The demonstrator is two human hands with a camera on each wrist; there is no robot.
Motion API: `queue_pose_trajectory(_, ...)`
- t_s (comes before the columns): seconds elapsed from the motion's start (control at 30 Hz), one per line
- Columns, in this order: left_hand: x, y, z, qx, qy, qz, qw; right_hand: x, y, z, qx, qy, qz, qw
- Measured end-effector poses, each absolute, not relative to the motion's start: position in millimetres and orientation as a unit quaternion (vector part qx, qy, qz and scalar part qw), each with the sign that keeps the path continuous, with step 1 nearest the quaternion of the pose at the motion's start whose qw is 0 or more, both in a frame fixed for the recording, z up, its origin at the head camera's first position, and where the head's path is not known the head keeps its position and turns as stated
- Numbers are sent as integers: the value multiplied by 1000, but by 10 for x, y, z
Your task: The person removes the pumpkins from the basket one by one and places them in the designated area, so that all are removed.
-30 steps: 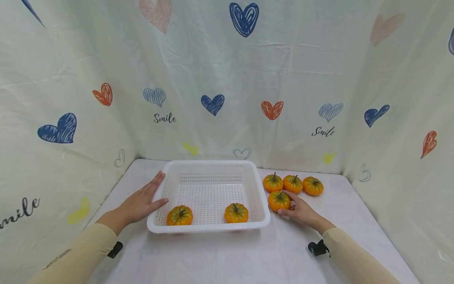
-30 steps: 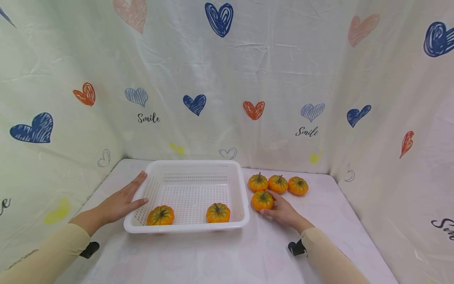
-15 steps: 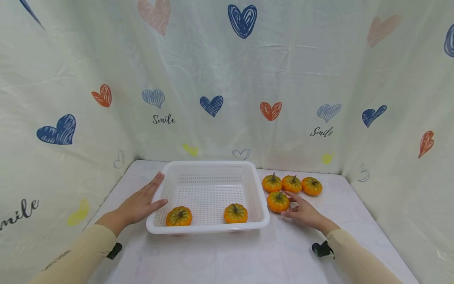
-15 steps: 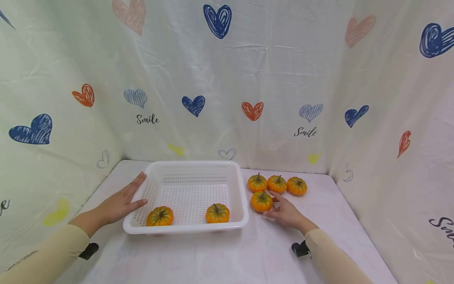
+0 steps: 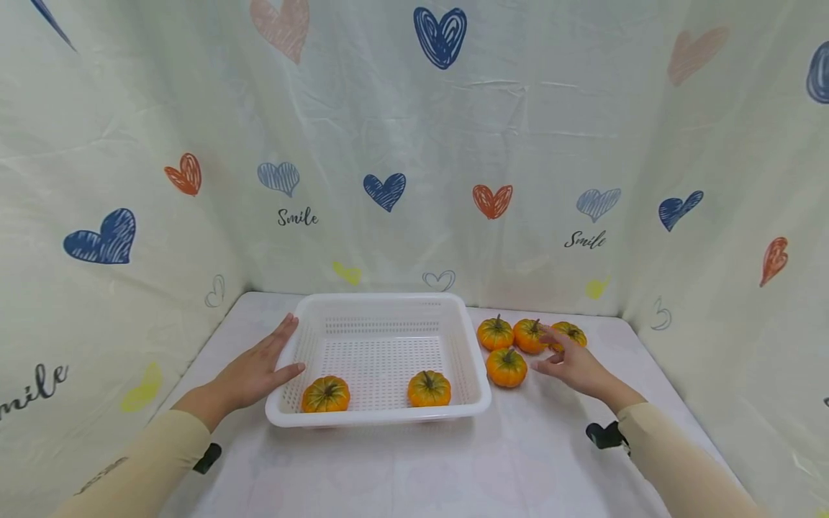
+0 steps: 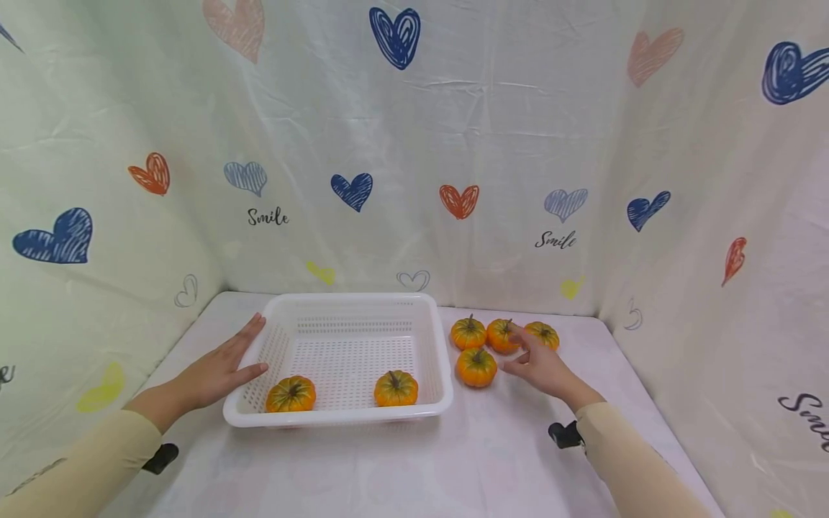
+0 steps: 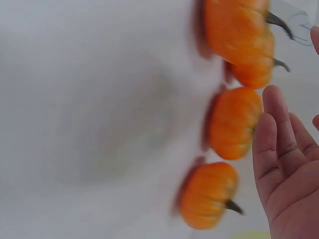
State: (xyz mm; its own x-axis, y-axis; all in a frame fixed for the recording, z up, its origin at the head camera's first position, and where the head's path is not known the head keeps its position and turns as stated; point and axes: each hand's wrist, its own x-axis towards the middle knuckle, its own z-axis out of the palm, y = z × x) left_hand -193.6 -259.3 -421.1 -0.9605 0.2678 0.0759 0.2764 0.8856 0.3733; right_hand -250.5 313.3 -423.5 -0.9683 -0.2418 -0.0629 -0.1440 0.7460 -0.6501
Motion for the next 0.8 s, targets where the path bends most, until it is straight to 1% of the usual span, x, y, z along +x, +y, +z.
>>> queue_pose_trajectory(0.13,-1935,-2594,-4207,-139,-971,-194,9,-2610,3100,-3949,-135,933,-331,51)
queue_pose_trajectory(0.27,-1930,-2597,-4199,-137,-971,-195,8,-2740,2969,-3652,-172,930,-323,38)
queue_pose_trajectory(0.5,-1918,-2599,-4193,-139,-971,-196,8,-2937,2471,-3198,-216,925,-309,50)
queue_pose_trajectory(0.63,-1925,-2604,-4209,-141,-970,-198,9,-2986,2094,-3065,-242,920,-300,66)
queue_pose_trajectory(0.8,-1936,-2609,-4227,-141,-970,-197,9,-3039,1621,-3062,-280,907,-302,91)
